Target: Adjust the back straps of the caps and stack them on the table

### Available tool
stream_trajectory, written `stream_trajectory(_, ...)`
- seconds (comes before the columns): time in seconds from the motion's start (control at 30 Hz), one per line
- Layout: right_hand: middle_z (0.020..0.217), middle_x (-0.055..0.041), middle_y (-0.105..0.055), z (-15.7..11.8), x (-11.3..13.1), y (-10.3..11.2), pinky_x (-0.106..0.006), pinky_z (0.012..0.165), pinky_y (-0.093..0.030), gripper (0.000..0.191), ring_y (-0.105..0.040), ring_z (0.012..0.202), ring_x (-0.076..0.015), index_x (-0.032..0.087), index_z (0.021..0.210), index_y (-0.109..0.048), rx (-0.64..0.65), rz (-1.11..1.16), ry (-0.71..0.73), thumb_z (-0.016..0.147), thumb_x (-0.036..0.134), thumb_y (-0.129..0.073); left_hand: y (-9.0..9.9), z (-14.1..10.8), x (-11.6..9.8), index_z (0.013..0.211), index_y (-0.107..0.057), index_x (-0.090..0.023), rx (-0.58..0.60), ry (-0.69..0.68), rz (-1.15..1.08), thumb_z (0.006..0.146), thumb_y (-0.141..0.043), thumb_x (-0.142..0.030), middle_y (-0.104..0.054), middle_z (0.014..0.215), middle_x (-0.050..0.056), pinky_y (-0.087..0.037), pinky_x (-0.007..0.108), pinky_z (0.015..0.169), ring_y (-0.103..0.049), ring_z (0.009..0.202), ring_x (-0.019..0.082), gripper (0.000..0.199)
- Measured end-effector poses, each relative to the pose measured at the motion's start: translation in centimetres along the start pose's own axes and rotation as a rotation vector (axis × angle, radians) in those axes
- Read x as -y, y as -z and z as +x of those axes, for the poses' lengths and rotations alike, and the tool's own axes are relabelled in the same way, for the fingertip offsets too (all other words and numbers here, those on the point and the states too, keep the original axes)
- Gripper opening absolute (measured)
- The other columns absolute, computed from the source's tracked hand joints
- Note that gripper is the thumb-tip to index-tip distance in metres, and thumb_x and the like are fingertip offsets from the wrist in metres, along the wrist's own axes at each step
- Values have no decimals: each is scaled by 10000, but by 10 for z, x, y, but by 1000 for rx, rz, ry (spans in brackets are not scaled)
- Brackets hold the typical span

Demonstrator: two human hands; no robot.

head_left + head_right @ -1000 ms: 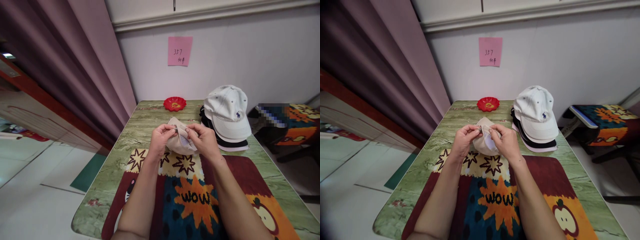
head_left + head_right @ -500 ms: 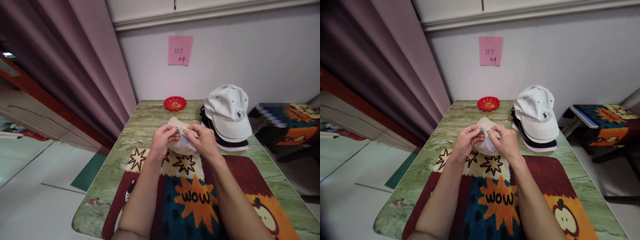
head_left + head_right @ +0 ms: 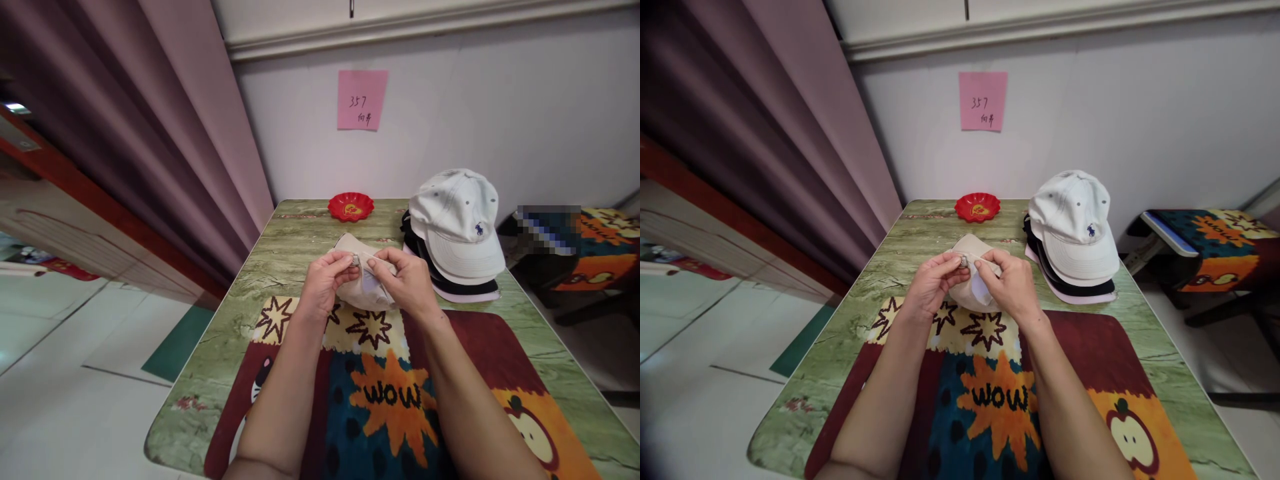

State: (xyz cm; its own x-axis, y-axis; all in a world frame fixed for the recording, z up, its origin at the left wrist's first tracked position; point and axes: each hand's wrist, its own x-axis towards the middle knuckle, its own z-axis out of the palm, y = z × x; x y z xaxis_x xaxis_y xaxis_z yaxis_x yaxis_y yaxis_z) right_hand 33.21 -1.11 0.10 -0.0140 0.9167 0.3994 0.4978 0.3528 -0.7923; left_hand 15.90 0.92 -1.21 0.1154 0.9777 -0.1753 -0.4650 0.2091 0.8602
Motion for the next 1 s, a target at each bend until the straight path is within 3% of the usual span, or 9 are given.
stream_trajectory(0.4, 653, 1, -658, 1, -2, 2, -268, 607, -368, 261, -531, 584, -143, 198, 775, -699, 137, 43, -90, 881, 426, -629, 0, -4, -2, 860, -727, -107, 12, -3, 15, 655, -897, -259, -737, 776, 51, -606, 271, 733, -716, 674, 136, 306)
stream_trajectory(0.77, 590, 20, -569, 1, -1, 12, -264, 567, -310, 277, -421, 539, -121, 199, 726, -697, 155, -59, -20, 870, 422, -620, -1, -5, -2, 848, -754, -113, 6, -45, 160, 627, -910, -297, -751, 775, 57, -595, 263, 696, -710, 651, 137, 327)
stream_trajectory(1.0, 543, 32, -474, 3, 1, 14, -268, 538, -270, 283, -357, 516, -116, 203, 663, -639, 180, -61, -67, 840, 422, -611, -1, -5, -2, 842, -747, -128, 48, -11, 143, 631, -904, -302, -753, 780, 48, -599, 266, 709, -716, 659, 140, 316)
